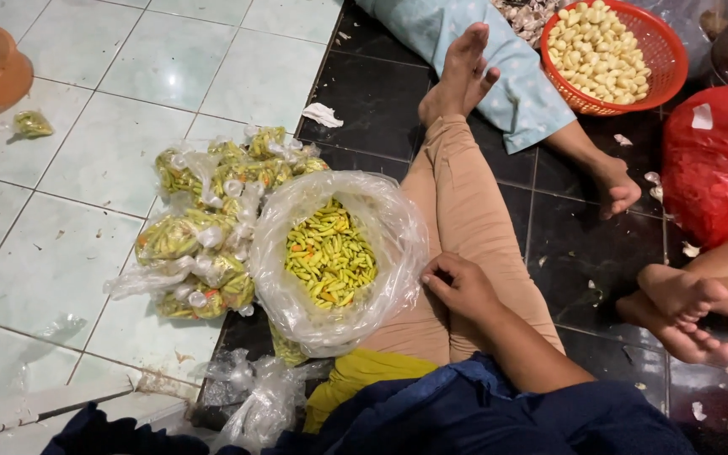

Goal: Manually portioning and packing small green chili peppers into individual plastic bags while sitting on the floor.

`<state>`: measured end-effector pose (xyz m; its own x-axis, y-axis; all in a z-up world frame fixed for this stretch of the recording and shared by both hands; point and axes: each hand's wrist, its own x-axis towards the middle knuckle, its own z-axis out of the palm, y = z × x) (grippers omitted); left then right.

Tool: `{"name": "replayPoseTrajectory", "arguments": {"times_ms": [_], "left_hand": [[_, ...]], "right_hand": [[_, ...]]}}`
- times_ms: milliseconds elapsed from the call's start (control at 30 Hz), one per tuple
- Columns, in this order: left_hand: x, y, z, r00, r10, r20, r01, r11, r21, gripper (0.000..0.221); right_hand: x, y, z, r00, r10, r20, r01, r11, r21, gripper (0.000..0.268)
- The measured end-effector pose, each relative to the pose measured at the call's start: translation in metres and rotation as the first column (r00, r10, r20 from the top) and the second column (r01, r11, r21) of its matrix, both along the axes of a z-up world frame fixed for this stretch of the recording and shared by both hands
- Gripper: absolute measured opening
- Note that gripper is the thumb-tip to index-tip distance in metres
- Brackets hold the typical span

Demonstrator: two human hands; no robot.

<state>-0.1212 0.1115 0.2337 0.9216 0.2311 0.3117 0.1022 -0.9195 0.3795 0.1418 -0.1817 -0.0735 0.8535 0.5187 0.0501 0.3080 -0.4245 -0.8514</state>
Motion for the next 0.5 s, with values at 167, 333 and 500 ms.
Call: {"name": "replayPoseTrajectory", "arguments": {"times_ms": [167, 333, 500], "left_hand": [[0.021, 0.008, -0.022, 0.998, 0.022, -0.052, -0.023, 1.0, -0.012, 0.009], [0.029, 0.021, -0.085, 0.971, 0.03, -0.237, -0.058, 0.992, -0.111, 0.009], [0.028, 0.035, -0.209, 0.677, -0.013, -0.736, -0.202, 0.958, -0.202, 0.011]], "right_hand": [[0.001, -0.001, -0.008, 1.0, -0.007, -0.002, 0.008, 1.0, 0.024, 0.011], [-0.003, 0.005, 0.019, 0.995, -0.038, -0.094, 0.037, 0.999, -0.016, 0.007], [0.004, 0.004, 0.006, 0.967, -0.087, -0.24, 0.125, 0.981, 0.146, 0.006]]}}
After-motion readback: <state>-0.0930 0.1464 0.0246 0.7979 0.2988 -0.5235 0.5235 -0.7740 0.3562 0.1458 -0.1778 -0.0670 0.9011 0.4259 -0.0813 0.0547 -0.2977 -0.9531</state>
